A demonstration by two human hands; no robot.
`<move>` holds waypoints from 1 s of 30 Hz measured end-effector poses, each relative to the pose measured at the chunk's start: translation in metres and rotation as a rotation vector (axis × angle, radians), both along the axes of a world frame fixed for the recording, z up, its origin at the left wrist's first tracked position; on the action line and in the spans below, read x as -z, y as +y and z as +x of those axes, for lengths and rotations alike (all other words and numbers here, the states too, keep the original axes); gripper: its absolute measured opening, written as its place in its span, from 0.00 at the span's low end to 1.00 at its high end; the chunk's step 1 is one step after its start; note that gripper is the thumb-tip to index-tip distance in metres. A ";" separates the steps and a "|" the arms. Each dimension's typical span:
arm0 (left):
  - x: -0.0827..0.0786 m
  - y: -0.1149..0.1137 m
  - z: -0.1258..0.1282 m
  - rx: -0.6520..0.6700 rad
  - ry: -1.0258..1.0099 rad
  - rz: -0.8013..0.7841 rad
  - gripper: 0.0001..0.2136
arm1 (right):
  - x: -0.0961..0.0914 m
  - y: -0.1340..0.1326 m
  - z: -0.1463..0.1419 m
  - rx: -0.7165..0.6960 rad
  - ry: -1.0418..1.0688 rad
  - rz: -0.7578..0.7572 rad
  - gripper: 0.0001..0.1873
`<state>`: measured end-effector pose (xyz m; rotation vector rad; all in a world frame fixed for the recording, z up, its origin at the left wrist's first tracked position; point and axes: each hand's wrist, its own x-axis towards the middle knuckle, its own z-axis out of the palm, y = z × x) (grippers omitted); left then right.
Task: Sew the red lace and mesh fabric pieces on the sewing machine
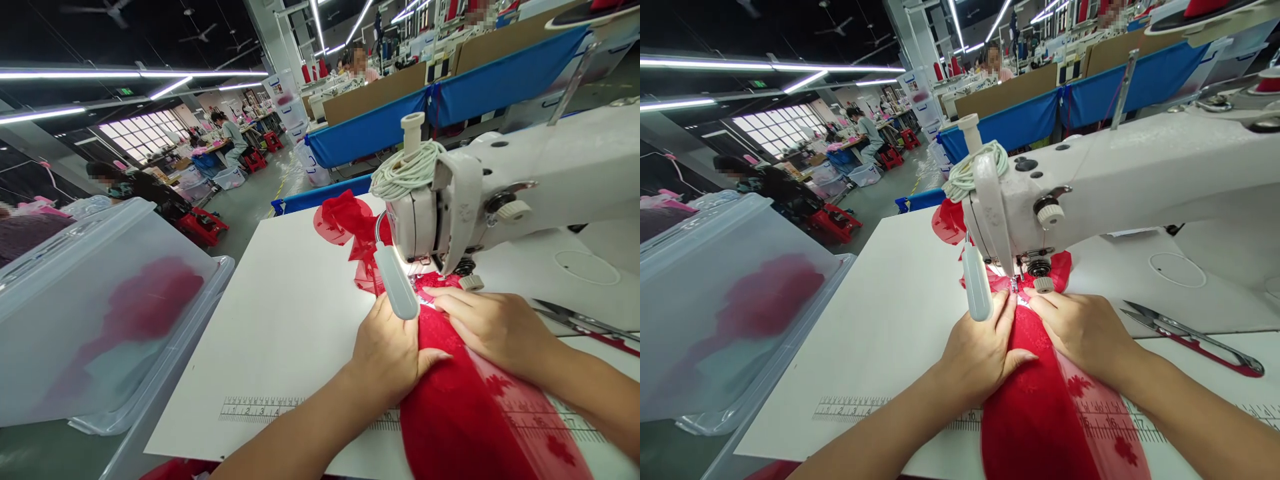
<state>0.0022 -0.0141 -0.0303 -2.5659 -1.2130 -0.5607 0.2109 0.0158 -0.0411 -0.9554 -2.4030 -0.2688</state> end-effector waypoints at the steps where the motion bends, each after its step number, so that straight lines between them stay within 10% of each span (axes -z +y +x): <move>1: -0.002 -0.001 0.001 0.005 0.021 -0.025 0.31 | 0.000 0.000 0.000 -0.007 0.000 -0.012 0.18; 30: -0.009 0.008 -0.009 -0.034 -0.167 -0.130 0.15 | -0.001 0.006 0.001 0.080 0.066 -0.014 0.17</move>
